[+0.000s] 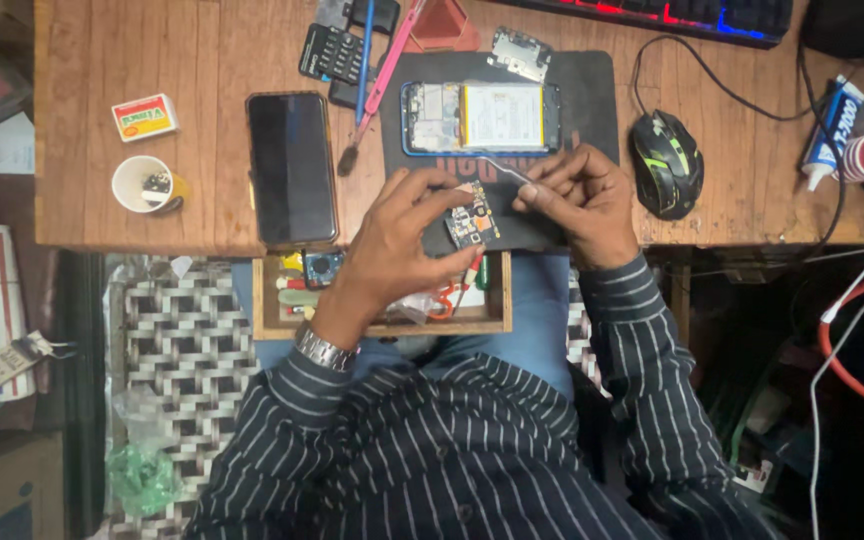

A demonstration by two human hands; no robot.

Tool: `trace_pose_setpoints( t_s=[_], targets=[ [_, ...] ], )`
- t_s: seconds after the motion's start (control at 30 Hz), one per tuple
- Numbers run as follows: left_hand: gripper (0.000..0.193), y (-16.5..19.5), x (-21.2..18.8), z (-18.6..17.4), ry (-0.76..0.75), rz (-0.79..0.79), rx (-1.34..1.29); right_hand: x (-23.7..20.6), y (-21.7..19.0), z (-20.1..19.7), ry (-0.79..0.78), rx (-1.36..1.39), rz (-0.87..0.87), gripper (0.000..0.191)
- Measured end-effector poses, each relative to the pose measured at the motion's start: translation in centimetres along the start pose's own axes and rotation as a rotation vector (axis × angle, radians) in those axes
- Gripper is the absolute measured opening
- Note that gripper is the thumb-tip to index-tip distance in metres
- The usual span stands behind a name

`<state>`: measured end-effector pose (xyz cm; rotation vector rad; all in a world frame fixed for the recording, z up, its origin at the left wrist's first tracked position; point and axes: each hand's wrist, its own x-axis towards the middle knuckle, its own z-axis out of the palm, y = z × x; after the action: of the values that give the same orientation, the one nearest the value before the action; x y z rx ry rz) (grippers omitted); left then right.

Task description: The person uses tweezers to remove a small component from a smartphone motherboard and then places it on the work surface. The motherboard is held steady with the other hand while the tweezers are used for precise extraction.

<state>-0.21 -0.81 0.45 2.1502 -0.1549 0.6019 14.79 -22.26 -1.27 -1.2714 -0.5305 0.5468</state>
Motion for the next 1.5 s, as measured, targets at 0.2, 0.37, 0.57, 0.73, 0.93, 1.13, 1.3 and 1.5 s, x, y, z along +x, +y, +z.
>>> trace_pose_setpoints(
  t_s=[0.2,0.37,0.57,0.73,0.93,1.13,1.3,1.5],
  targets=[
    [0.049,0.3,0.1,0.1,-0.007,-0.016,0.013,-0.1,-0.2,-0.1,-0.01,-0.057,-0.014,0.021],
    [0.05,0.4,0.2,0.1,0.019,0.011,0.024,-0.2,-0.9,0.3,0.036,-0.037,0.005,0.02],
    [0.05,0.6,0.1,0.2,0.051,0.048,0.034,-0.2,-1.4,1.0,0.065,-0.138,-0.066,0.016],
    [0.05,0.2,0.0,0.2,0.066,0.079,0.055,-0.8,-1.5,1.0,0.083,-0.247,-0.085,0.018],
    [0.049,0.1,0.1,0.1,0.076,0.087,0.092,-0.8,-1.3,1.1,0.081,-0.298,-0.125,0.019],
    [0.045,0.2,0.2,0.2,0.082,0.107,0.096,-1.3,-1.4,1.3,0.092,-0.441,-0.164,0.018],
    [0.047,0.2,0.1,-0.2,0.052,0.089,0.084,-1.5,-2.4,1.5,0.125,-0.477,-0.092,0.02],
    [0.043,-0.1,0.2,0.0,0.048,0.099,0.056,-2.1,-3.7,0.3,0.111,-0.656,-0.103,0.018]
  ],
)
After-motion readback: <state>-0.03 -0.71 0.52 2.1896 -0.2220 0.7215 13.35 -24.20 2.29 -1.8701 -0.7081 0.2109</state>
